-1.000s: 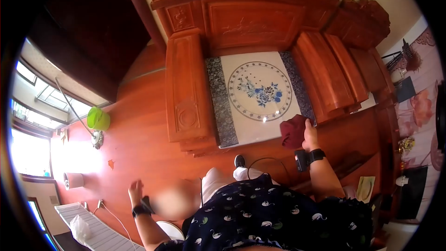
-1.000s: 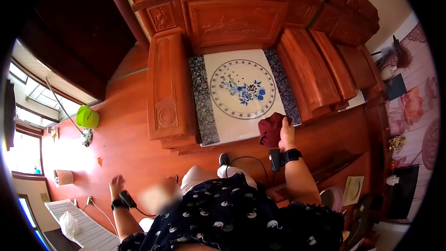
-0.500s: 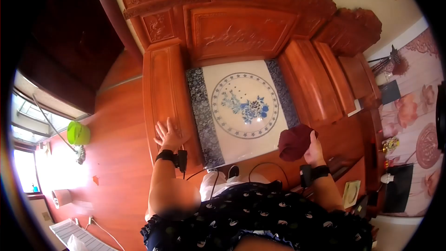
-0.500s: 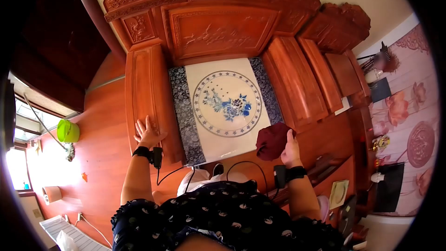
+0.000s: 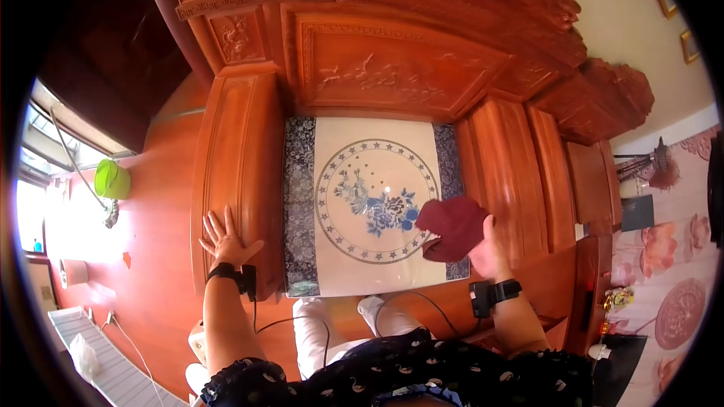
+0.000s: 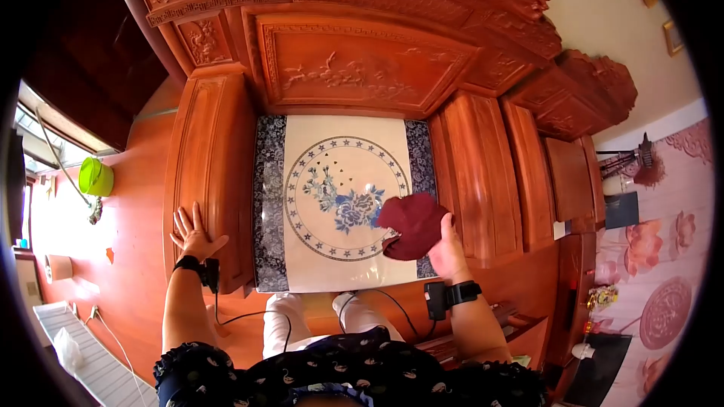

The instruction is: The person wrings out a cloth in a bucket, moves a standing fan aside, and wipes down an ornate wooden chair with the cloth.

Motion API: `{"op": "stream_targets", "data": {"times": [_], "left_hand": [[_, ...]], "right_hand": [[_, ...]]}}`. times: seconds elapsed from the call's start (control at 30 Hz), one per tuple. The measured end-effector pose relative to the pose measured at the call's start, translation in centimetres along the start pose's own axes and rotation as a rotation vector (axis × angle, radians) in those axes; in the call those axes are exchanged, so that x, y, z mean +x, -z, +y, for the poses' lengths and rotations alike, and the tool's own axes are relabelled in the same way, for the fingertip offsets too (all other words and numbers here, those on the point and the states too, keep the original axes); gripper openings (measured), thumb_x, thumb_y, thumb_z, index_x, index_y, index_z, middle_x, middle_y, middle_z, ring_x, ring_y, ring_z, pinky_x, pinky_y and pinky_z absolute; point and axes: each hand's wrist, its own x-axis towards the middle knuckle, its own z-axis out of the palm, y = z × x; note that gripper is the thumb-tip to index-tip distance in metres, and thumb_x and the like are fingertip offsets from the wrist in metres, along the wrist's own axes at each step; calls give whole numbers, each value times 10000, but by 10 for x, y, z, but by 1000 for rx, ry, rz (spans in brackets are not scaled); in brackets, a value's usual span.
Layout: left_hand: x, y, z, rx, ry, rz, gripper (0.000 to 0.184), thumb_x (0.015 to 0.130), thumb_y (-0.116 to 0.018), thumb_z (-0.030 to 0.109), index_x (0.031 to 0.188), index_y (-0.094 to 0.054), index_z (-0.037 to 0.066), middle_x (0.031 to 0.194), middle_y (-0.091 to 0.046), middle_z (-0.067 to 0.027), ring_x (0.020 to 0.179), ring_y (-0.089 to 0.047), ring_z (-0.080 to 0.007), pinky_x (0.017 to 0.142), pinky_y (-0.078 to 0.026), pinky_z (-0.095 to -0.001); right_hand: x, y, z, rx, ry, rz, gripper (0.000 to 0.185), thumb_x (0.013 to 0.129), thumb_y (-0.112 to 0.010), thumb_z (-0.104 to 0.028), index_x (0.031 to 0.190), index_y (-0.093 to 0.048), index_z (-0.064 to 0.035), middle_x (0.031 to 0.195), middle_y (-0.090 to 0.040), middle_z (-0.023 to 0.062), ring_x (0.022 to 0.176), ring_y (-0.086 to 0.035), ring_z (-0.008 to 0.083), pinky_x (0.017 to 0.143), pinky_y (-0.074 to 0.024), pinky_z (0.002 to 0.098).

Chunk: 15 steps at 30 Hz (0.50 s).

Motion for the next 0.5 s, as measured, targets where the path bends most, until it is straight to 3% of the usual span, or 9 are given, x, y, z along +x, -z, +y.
{"op": "stream_targets", "data": {"times": [0.27, 0.5], "left_hand": [[2, -4, 0, 14, 2, 40, 1217, 573, -739, 537, 1454, 33, 210, 1482, 123, -208, 1371, 164, -326, 1032, 40, -607], [-1, 0, 2, -1, 11, 59, 1206, 565, -743, 525, 1457, -4, 189, 1486, 114, -200, 1374, 149, -322, 1046, 42, -586]], "right_hand": [[51, -3, -58, -75, 120, 16, 597, 921, -441, -448, 1336, -351, -27, 1370, -407, 86, 1249, -396, 220, 1045, -313, 404], [115, -79, -80, -16, 67, -151, 589, 916, -441, -463, 1310, -395, -28, 1361, -419, 81, 1240, -397, 217, 1067, -266, 384]]}}
